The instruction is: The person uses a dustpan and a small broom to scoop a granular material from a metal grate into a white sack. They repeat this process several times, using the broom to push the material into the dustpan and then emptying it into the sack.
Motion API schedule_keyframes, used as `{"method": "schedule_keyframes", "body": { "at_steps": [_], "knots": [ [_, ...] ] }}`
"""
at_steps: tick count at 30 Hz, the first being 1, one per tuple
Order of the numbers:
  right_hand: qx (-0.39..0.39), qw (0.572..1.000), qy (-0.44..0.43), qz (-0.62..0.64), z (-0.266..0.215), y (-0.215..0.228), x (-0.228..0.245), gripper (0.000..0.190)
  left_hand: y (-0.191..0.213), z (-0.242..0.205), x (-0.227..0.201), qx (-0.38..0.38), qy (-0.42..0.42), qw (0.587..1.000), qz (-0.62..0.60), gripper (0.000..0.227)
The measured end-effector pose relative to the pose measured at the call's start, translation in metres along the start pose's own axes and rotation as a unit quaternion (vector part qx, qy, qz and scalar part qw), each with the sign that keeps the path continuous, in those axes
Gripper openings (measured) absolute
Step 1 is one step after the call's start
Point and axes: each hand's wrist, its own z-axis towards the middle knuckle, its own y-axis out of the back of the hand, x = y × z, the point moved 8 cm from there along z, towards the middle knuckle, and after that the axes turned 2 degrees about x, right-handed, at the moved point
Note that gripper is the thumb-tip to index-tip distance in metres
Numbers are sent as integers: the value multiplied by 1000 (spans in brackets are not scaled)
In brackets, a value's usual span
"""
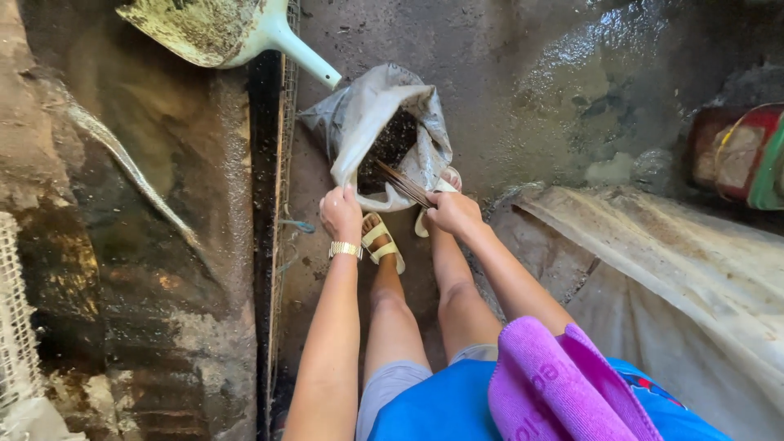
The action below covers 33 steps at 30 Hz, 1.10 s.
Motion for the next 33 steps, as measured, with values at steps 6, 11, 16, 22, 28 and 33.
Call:
{"method": "schedule_keyframes", "body": {
  "at_steps": [6, 11, 16, 22, 28, 33],
  "knots": [
    [-26, 998, 39, -38, -8, -28, 30, 40, 23, -48, 36, -44, -20, 998, -34, 32],
    [7, 993, 37, -108, -36, -83, 34, 37, 52, -164, 89, -24, 18, 992, -122, 30],
    [40, 995, 44, -77, -77, -71, 59, 43, 53, -150, 108, -28, 77, 987, -137, 30],
    [-115, 990, 69, -38, 1, -19, 51, 28, 33, -20, 22, 51, 45, 993, -92, 37],
    [-203, 969, 28, -137, 79, 35, 29, 23, 6, -2, -23, 64, -9, 996, -54, 42],
    [-257, 956, 22, -141, 118, 66, 1, 19, -6, -11, -35, 63, -25, 995, -71, 42]
  ]
}}
